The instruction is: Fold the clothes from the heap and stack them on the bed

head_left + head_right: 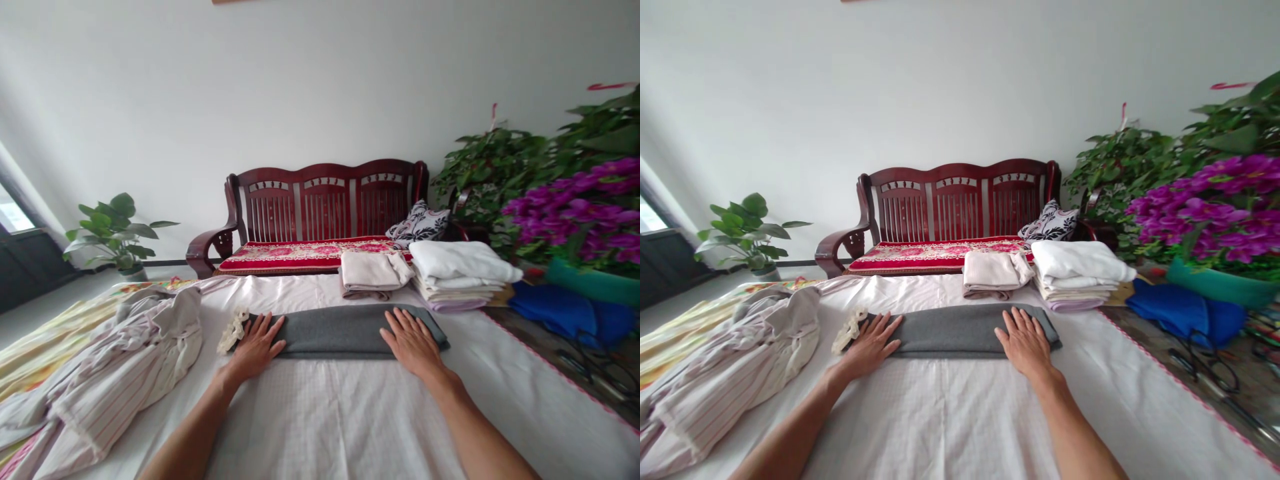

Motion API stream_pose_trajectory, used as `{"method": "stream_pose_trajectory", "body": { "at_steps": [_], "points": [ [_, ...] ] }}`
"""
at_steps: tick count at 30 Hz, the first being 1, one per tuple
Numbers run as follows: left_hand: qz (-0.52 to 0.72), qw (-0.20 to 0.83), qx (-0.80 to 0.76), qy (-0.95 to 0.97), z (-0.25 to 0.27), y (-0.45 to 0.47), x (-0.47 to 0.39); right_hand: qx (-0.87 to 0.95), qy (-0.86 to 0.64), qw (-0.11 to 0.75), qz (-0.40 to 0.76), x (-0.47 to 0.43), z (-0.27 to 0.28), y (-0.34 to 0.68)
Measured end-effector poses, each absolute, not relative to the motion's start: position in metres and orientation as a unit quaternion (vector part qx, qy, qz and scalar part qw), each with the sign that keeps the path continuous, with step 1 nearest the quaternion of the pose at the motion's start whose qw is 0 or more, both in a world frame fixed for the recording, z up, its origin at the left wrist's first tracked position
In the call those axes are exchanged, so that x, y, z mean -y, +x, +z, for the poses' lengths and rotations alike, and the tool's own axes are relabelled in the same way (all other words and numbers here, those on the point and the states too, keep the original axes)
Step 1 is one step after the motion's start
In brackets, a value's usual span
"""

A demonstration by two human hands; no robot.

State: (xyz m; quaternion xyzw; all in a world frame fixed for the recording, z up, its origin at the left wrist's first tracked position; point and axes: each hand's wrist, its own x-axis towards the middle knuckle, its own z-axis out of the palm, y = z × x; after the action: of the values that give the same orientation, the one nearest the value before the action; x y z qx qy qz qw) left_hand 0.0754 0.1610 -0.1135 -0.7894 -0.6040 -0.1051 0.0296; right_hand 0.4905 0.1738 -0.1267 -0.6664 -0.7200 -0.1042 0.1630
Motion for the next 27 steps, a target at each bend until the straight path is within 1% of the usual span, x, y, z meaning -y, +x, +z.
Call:
{"method": "stream_pose_trajectory", "body": {
  "at_steps": [3, 5, 7, 9, 12, 15, 17, 21, 23, 24, 25, 27],
  "points": [
    [-0.117, 0.036, 0.605, -0.787, -0.111, 0.07, -0.16, 0.713, -0.663, 0.19, -0.127, -0.17, -0.117, 0.494],
    [-0.133, 0.042, 0.603, -0.785, -0.107, 0.072, -0.159, 0.688, -0.672, 0.227, -0.152, -0.165, -0.106, 0.498],
    [-0.155, 0.041, 0.578, -0.8, -0.1, 0.082, -0.157, 0.634, -0.706, 0.264, -0.175, -0.159, -0.094, 0.504],
    [-0.185, 0.036, 0.531, -0.826, -0.092, 0.098, -0.155, 0.568, -0.759, 0.268, -0.171, -0.153, -0.085, 0.511],
    [-0.226, 0.034, 0.478, -0.848, -0.082, 0.13, -0.152, 0.508, -0.832, 0.203, -0.094, -0.149, -0.075, 0.522],
    [-0.227, 0.031, 0.468, -0.854, -0.081, 0.161, -0.148, 0.496, -0.857, 0.139, 0.001, -0.147, -0.068, 0.532],
    [-0.208, 0.027, 0.468, -0.859, -0.085, 0.176, -0.146, 0.493, -0.859, 0.126, 0.055, -0.148, -0.063, 0.539],
    [-0.15, 0.026, 0.468, -0.87, -0.1, 0.192, -0.14, 0.464, -0.863, 0.137, 0.146, -0.15, -0.053, 0.549],
    [-0.135, 0.027, 0.467, -0.873, -0.104, 0.194, -0.138, 0.451, -0.862, 0.163, 0.164, -0.153, -0.051, 0.552],
    [-0.132, 0.026, 0.467, -0.874, -0.105, 0.194, -0.137, 0.448, -0.857, 0.189, 0.171, -0.155, -0.052, 0.553],
    [-0.132, 0.022, 0.468, -0.874, -0.105, 0.194, -0.136, 0.443, -0.847, 0.231, 0.183, -0.156, -0.053, 0.552],
    [-0.133, 0.01, 0.466, -0.875, -0.104, 0.194, -0.134, 0.415, -0.806, 0.351, 0.234, -0.16, -0.056, 0.548]
  ]
}}
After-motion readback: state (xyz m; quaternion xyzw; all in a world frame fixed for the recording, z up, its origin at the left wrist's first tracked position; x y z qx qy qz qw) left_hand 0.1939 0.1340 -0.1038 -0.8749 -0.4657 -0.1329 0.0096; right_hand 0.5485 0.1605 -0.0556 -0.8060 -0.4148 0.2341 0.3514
